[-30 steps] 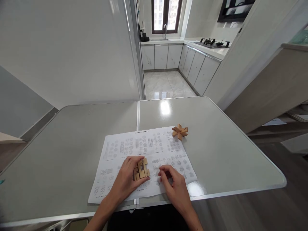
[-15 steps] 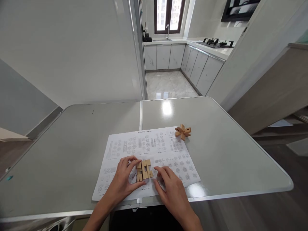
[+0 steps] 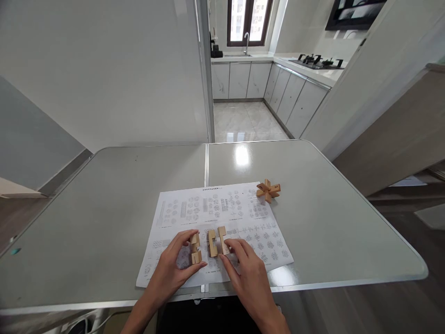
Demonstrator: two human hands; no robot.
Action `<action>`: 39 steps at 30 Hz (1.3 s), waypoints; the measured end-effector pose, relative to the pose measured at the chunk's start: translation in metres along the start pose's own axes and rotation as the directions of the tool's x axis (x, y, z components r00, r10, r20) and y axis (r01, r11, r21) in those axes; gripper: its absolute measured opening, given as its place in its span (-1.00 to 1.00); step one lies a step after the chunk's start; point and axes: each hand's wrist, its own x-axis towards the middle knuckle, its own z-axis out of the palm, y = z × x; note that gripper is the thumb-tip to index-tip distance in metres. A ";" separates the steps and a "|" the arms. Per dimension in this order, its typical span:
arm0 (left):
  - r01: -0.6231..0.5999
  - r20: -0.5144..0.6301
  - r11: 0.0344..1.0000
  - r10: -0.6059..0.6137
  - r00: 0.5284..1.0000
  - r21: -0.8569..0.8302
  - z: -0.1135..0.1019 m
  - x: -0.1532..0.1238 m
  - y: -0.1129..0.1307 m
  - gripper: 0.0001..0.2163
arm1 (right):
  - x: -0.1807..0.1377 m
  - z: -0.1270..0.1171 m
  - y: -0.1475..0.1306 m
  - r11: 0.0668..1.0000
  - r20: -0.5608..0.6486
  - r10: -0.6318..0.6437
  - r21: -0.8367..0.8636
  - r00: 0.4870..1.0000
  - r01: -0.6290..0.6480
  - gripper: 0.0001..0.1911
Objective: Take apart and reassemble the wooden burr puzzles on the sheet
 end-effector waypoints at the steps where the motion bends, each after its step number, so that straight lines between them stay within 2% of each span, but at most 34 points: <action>1: 0.026 -0.008 1.000 -0.026 1.000 -0.017 0.001 -0.001 -0.001 -0.34 | 0.000 -0.003 -0.004 0.999 0.011 0.005 0.037 1.000 -0.005 -0.76; 5: 0.095 -0.018 0.992 -0.097 0.995 -0.084 0.003 -0.004 -0.004 -0.37 | 0.002 -0.008 -0.021 0.983 0.104 -0.054 0.181 0.993 0.034 -0.72; 8: 0.104 -0.017 0.988 -0.106 0.994 -0.116 0.002 -0.005 -0.004 -0.38 | 0.007 -0.002 -0.028 0.972 0.173 -0.130 0.218 0.976 0.091 -0.64; 15: 0.059 0.007 0.988 -0.059 0.998 -0.145 0.002 -0.008 0.000 -0.39 | 0.018 0.015 -0.028 0.974 0.185 -0.201 0.138 0.962 0.178 -0.71; 20: -0.003 -0.042 0.994 -0.002 0.999 -0.110 0.004 -0.013 -0.003 -0.33 | 0.026 0.017 -0.028 0.965 0.167 -0.260 0.065 0.951 0.253 -0.69; 24: -0.059 -0.064 0.993 0.053 0.997 -0.102 0.003 -0.012 0.000 -0.34 | 0.029 0.017 -0.029 0.970 0.164 -0.243 0.023 0.956 0.242 -0.70; 28: -0.111 -0.133 0.990 0.099 0.986 -0.084 0.000 -0.010 0.004 -0.34 | 0.033 0.017 -0.030 0.971 0.175 -0.239 0.022 0.955 0.239 -0.72; 33: -0.059 -0.153 0.996 0.049 0.987 -0.065 0.001 -0.012 0.003 -0.37 | 0.037 0.014 -0.023 0.976 0.215 -0.218 0.042 0.952 0.214 -0.72; 39: 0.031 -0.196 0.996 -0.048 0.979 -0.089 0.004 -0.013 0.001 -0.43 | 0.027 0.006 -0.015 0.989 0.021 -0.111 -0.093 0.994 0.112 -0.74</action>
